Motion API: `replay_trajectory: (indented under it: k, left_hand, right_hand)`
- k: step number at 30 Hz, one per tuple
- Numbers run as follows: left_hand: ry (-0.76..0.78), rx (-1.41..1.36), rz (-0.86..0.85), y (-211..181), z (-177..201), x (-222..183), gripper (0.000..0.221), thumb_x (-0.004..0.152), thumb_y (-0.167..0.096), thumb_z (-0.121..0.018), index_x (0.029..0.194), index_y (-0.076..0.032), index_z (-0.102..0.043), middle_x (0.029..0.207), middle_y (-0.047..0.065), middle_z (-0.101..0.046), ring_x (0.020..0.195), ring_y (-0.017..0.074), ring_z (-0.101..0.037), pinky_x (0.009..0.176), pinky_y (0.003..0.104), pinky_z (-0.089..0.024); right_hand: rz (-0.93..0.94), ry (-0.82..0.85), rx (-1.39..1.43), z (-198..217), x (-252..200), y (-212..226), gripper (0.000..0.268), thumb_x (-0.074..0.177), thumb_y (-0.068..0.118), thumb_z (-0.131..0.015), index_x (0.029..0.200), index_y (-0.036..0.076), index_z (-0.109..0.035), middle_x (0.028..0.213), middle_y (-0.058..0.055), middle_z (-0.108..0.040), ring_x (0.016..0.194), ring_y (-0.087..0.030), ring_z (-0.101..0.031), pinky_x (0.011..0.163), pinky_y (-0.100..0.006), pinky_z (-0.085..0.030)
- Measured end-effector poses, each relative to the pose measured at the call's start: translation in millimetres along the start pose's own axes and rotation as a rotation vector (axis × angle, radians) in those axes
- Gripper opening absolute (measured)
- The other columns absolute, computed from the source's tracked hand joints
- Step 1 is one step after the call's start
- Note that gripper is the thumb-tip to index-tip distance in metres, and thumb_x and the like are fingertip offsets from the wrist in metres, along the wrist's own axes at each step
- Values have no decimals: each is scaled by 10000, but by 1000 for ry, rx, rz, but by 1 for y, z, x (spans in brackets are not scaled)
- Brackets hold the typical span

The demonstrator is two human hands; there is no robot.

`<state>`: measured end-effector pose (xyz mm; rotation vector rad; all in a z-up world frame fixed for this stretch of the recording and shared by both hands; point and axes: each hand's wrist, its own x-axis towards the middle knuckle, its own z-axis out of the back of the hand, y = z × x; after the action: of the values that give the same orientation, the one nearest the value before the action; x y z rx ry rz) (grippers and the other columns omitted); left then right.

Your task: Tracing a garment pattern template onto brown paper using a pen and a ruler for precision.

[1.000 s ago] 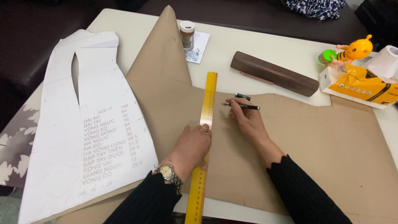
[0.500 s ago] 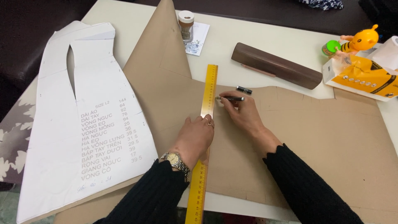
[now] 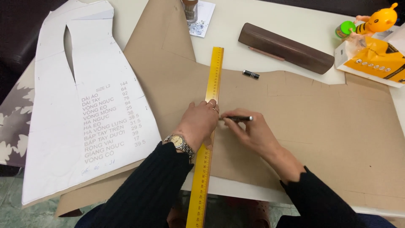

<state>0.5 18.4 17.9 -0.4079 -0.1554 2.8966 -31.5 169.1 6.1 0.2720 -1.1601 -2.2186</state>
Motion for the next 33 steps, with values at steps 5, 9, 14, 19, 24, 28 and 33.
replay_trajectory:
  k: [5,9,14,19,24,28,33]
  left_hand:
    - [-37,-40,37,-1,1,-6,416,846,35,-576,1262,23,-562,1287,146,-550,1187,352,-555,979,657,-382]
    - [12,-104,67,6,-30,11,605,691,-78,-825,1238,18,-587,1279,173,-534,1192,361,-522,963,586,-417]
    - [-146,-456,331,-2,-35,-3,472,760,-6,-734,1204,67,-590,1174,227,-522,1143,399,-518,883,516,-482]
    - [-215,-757,580,-4,-56,6,522,752,48,-703,1203,144,-458,1093,327,-504,1070,538,-532,834,579,-489]
    - [-332,-859,671,-10,-43,-14,356,771,25,-671,1094,123,-559,972,307,-595,958,509,-622,759,529,-530]
    - [-594,-715,800,-3,-75,-53,142,858,-196,-603,950,-90,-577,906,95,-628,818,344,-608,703,453,-458]
    - [-497,-1133,1076,-16,-30,-94,231,873,-233,-561,1097,-178,-554,867,-15,-715,531,171,-613,539,320,-522]
  right_hand:
    - [-145,7,142,16,-25,-5,213,907,162,-600,986,19,-737,750,-154,-730,685,-212,-674,732,-389,-581]
    - [-91,-151,214,37,-2,-25,219,959,147,-548,1044,15,-701,788,-148,-703,692,-212,-681,733,-350,-550]
    - [2,-206,354,34,45,-43,208,980,140,-561,1120,33,-672,856,-134,-687,702,-192,-677,763,-336,-567]
    - [-3,-233,461,11,63,-67,249,901,76,-654,1145,27,-650,882,-107,-686,727,-142,-673,769,-283,-581]
    - [47,-235,511,4,60,-78,146,899,49,-661,1019,-28,-635,742,-140,-661,614,-173,-659,707,-336,-602]
    - [54,-208,460,6,55,-65,89,925,78,-575,853,33,-548,633,-113,-638,540,-199,-658,600,-272,-554]
    - [37,-202,524,5,57,-71,128,946,125,-563,906,4,-558,613,-141,-602,574,-206,-641,601,-338,-627]
